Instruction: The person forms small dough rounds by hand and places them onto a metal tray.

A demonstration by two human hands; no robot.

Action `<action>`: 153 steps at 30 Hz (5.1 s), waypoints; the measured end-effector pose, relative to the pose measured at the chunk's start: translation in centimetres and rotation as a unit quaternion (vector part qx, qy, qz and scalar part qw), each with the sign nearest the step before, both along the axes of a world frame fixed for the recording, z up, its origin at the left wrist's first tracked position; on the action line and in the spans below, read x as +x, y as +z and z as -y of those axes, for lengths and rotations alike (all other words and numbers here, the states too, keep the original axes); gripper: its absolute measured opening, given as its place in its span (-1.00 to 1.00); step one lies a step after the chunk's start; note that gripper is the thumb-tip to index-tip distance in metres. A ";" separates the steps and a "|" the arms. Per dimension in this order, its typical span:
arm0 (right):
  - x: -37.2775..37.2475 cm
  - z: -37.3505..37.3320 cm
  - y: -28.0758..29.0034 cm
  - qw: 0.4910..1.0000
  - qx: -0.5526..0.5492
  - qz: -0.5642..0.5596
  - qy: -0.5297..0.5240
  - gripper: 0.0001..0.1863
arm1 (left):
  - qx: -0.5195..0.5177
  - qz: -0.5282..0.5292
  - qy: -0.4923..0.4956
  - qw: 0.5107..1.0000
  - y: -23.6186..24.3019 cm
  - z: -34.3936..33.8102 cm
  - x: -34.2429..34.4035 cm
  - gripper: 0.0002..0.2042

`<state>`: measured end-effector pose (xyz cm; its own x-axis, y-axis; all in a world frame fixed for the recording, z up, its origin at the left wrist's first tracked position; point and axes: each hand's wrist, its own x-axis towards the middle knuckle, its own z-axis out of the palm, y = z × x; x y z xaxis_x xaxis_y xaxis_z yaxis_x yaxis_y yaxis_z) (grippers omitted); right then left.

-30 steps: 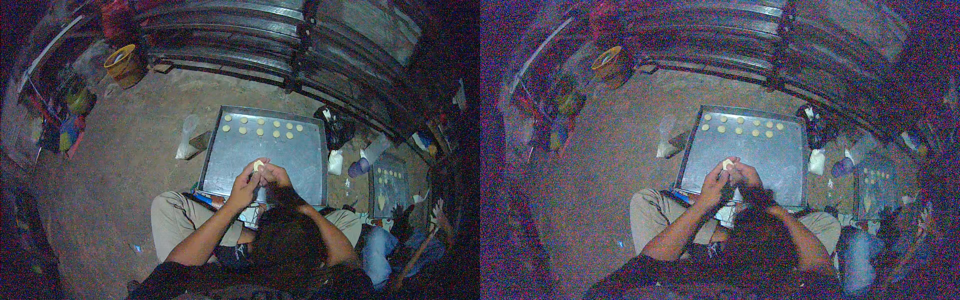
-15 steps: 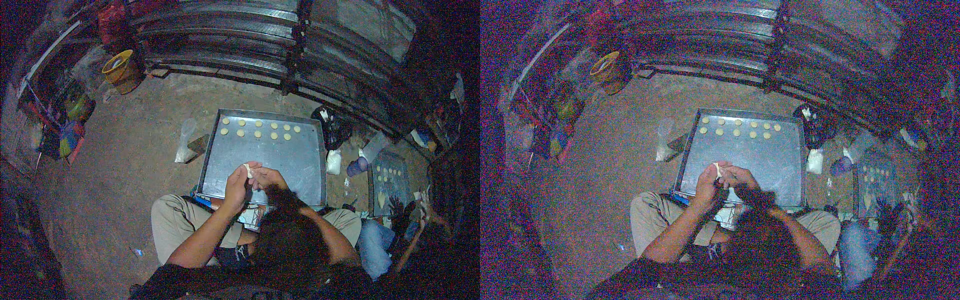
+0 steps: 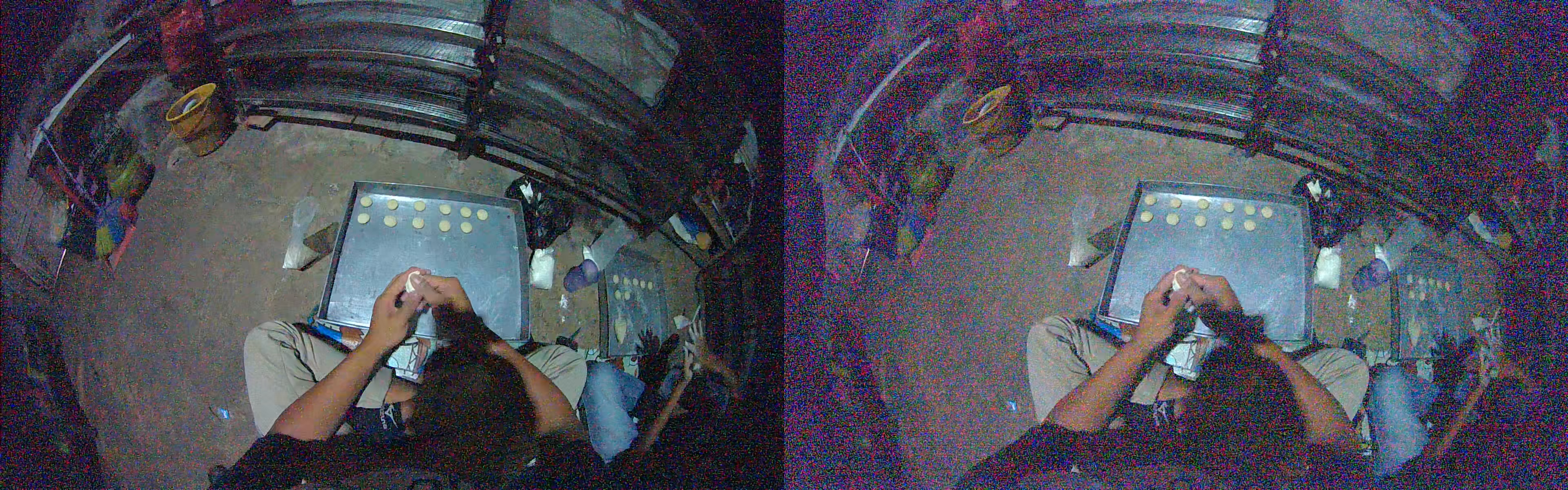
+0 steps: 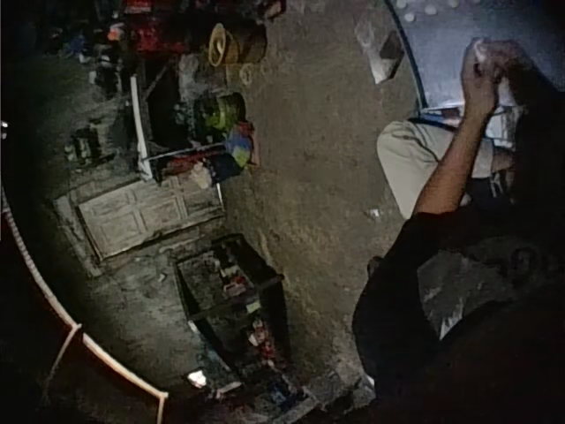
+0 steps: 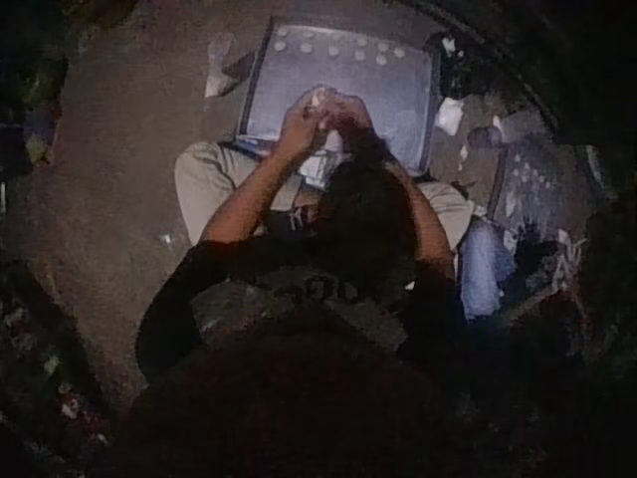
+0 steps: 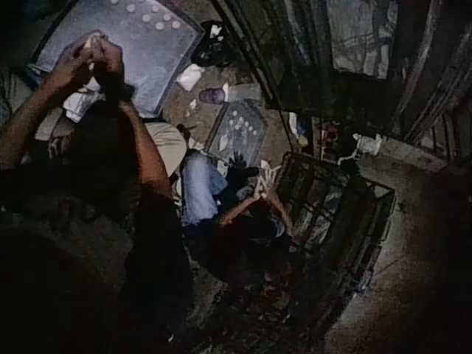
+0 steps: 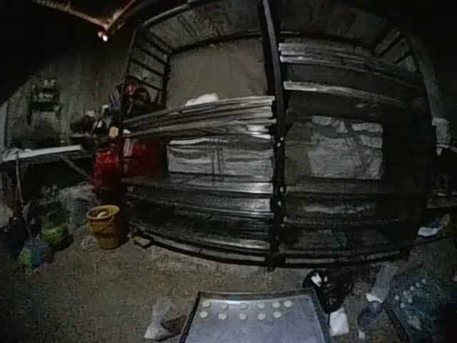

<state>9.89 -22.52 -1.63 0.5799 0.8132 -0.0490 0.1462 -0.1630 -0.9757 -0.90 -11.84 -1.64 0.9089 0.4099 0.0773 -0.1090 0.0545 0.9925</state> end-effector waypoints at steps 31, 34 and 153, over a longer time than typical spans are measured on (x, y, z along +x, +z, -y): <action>-1.2 -0.1 0.6 0.993 0.043 -0.098 0.041 -0.61 | -0.231 0.020 -0.011 0.973 -1.8 -3.2 -0.2 -0.65; -1.2 -0.2 0.6 0.986 0.053 -0.156 0.021 -0.65 | -0.214 0.025 -0.037 0.976 -2.4 -3.2 0.1 -0.66; 2.0 0.8 -0.2 0.864 0.324 -0.365 -0.119 -0.63 | 0.364 0.081 0.002 0.928 4.3 -0.4 5.0 -0.69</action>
